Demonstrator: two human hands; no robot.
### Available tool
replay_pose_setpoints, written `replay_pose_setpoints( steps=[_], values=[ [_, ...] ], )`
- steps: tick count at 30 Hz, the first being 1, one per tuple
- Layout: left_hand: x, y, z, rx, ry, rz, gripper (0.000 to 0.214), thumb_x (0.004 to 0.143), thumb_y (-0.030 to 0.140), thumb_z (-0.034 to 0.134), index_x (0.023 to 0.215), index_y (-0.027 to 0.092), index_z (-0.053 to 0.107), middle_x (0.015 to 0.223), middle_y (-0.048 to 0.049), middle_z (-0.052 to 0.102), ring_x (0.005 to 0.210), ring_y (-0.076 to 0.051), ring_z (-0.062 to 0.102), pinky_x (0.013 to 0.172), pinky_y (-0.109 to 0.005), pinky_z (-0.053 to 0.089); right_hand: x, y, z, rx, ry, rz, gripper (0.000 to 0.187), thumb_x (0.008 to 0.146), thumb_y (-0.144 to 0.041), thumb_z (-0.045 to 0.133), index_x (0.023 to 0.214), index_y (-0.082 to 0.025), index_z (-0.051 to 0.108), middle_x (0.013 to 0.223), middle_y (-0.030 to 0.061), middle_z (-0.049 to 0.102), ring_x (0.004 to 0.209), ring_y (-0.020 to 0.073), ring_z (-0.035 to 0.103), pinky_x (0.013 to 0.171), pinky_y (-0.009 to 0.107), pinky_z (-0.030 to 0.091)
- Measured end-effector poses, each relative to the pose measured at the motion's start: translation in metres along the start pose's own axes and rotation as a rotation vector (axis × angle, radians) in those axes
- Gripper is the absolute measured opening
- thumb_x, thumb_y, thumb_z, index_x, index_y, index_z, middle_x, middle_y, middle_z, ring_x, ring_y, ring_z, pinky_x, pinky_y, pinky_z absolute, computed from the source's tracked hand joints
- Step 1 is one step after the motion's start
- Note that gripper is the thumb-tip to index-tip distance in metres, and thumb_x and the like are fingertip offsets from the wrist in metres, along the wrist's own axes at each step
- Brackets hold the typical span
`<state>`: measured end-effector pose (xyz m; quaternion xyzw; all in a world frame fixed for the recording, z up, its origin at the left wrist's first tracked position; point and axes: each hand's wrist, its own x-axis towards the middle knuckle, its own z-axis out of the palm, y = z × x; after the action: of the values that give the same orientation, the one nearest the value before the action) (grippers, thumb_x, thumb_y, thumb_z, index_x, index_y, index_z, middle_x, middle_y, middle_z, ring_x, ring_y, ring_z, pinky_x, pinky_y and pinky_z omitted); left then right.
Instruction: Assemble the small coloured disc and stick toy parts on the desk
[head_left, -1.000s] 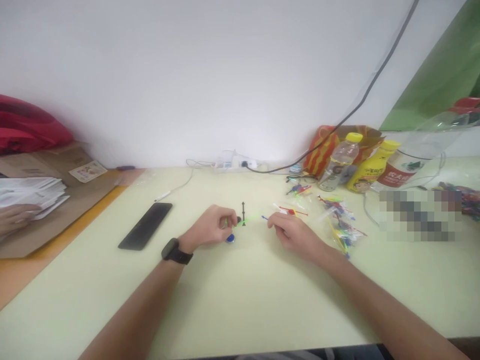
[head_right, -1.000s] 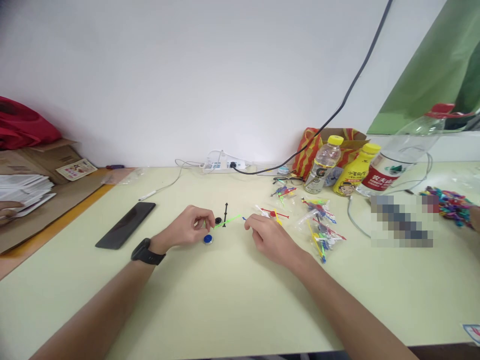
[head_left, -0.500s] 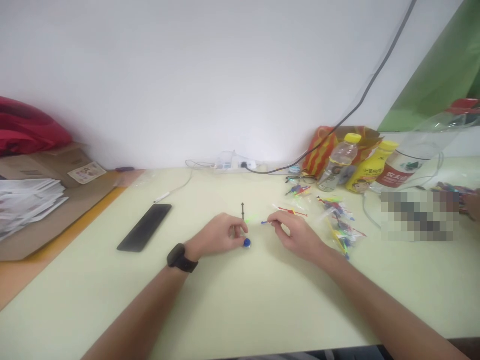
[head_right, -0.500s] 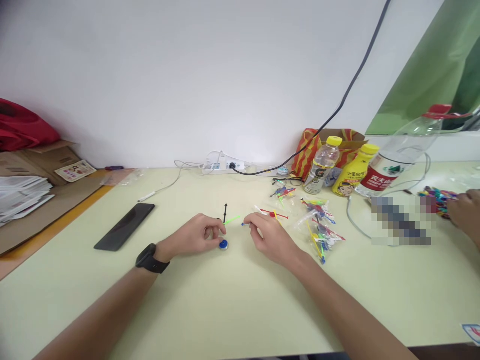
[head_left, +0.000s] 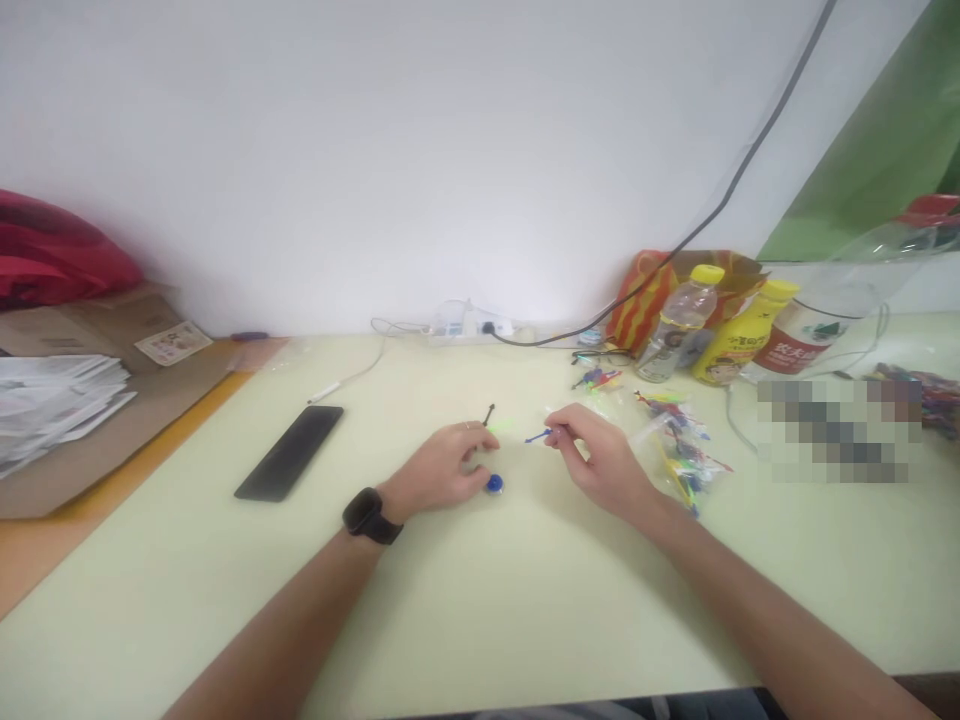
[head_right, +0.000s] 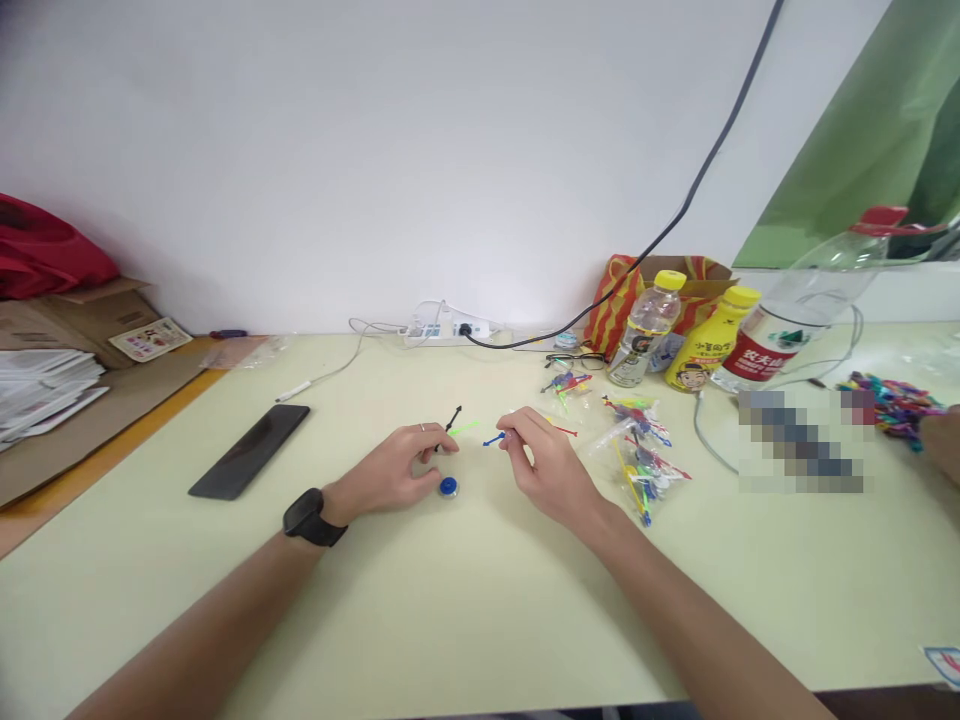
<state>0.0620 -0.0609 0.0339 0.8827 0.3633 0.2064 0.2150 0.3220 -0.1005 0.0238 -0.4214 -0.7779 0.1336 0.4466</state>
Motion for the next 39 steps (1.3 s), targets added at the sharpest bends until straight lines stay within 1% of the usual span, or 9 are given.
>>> replay_pose_setpoints(
  steps=[3,6,9,14,19,27,30,36,39],
  values=[
    [-0.004,0.001,-0.005,-0.035,-0.091,0.053,0.033,0.072,0.013,0.068,0.103,0.022,0.069,0.094,-0.0028,0.067,0.080,-0.020,0.058,0.075,-0.031,0.046,0.000,0.000,0.000,-0.009,0.017,0.006,0.016,0.103,-0.019,0.043,0.106,-0.023,0.058,0.091,0.0056,0.064,0.084,0.0193,0.064,0.078,0.033,0.050],
    [-0.004,0.004,-0.003,-0.077,-0.117,0.073,0.026,0.072,0.015,0.070,0.097,0.023,0.071,0.093,-0.0026,0.068,0.082,-0.020,0.059,0.075,-0.030,0.046,0.001,0.000,0.001,0.022,0.032,0.050,0.014,0.102,-0.023,0.048,0.105,-0.023,0.061,0.096,0.0068,0.068,0.085,0.0200,0.065,0.080,0.034,0.051],
    [-0.001,0.004,0.005,-0.126,-0.072,0.043,0.010,0.082,0.027,0.072,0.091,0.023,0.071,0.090,-0.0034,0.068,0.081,-0.019,0.059,0.073,-0.030,0.046,0.003,-0.001,0.002,0.172,0.023,0.190,0.012,0.099,-0.030,0.056,0.102,-0.022,0.065,0.099,0.0072,0.071,0.084,0.0201,0.067,0.078,0.035,0.053],
    [0.004,0.003,0.023,-0.296,0.045,-0.079,0.021,0.086,0.038,0.075,0.095,0.020,0.068,0.087,-0.0031,0.069,0.078,-0.017,0.062,0.071,-0.029,0.050,0.004,-0.001,0.008,0.570,-0.086,0.400,0.025,0.088,-0.042,0.073,0.100,-0.020,0.067,0.091,0.0057,0.072,0.083,0.0200,0.069,0.073,0.033,0.054],
    [0.005,0.005,0.036,-0.656,0.042,-0.125,0.029,0.085,0.036,0.079,0.093,0.018,0.057,0.092,-0.0059,0.073,0.083,-0.018,0.070,0.078,-0.033,0.057,0.002,-0.001,0.018,0.723,-0.140,0.467,0.032,0.083,-0.044,0.079,0.099,-0.020,0.065,0.083,0.0035,0.072,0.069,0.0160,0.064,0.063,0.030,0.052],
    [0.008,0.012,0.039,-0.747,0.060,-0.110,0.028,0.088,0.032,0.077,0.109,0.017,0.066,0.101,-0.0093,0.075,0.091,-0.020,0.073,0.087,-0.034,0.058,0.000,-0.003,0.022,0.674,-0.129,0.465,0.031,0.085,-0.044,0.077,0.097,-0.020,0.063,0.085,0.0027,0.068,0.066,0.0148,0.064,0.059,0.029,0.051],
    [0.008,0.014,0.037,-0.751,0.058,-0.119,0.025,0.088,0.033,0.076,0.106,0.016,0.070,0.102,-0.0099,0.075,0.091,-0.020,0.073,0.087,-0.034,0.058,-0.001,-0.002,0.021,0.622,-0.133,0.440,0.028,0.088,-0.044,0.073,0.098,-0.020,0.063,0.085,0.0025,0.066,0.067,0.0152,0.064,0.060,0.029,0.052],
    [0.009,0.011,0.039,-0.784,0.058,-0.124,0.028,0.086,0.036,0.079,0.104,0.016,0.071,0.101,-0.0098,0.075,0.092,-0.020,0.072,0.086,-0.033,0.059,-0.001,0.000,0.020,0.471,-0.134,0.316,0.018,0.094,-0.038,0.065,0.097,-0.020,0.065,0.088,0.0035,0.067,0.077,0.0170,0.064,0.069,0.031,0.054],
    [0.009,0.012,0.039,-0.778,0.076,-0.115,0.026,0.089,0.037,0.077,0.104,0.016,0.071,0.102,-0.0098,0.076,0.092,-0.020,0.073,0.086,-0.032,0.059,-0.003,0.002,0.019,0.338,-0.174,0.236,0.013,0.096,-0.032,0.061,0.099,-0.021,0.066,0.088,0.0041,0.069,0.079,0.0178,0.064,0.067,0.030,0.052]
  ],
)
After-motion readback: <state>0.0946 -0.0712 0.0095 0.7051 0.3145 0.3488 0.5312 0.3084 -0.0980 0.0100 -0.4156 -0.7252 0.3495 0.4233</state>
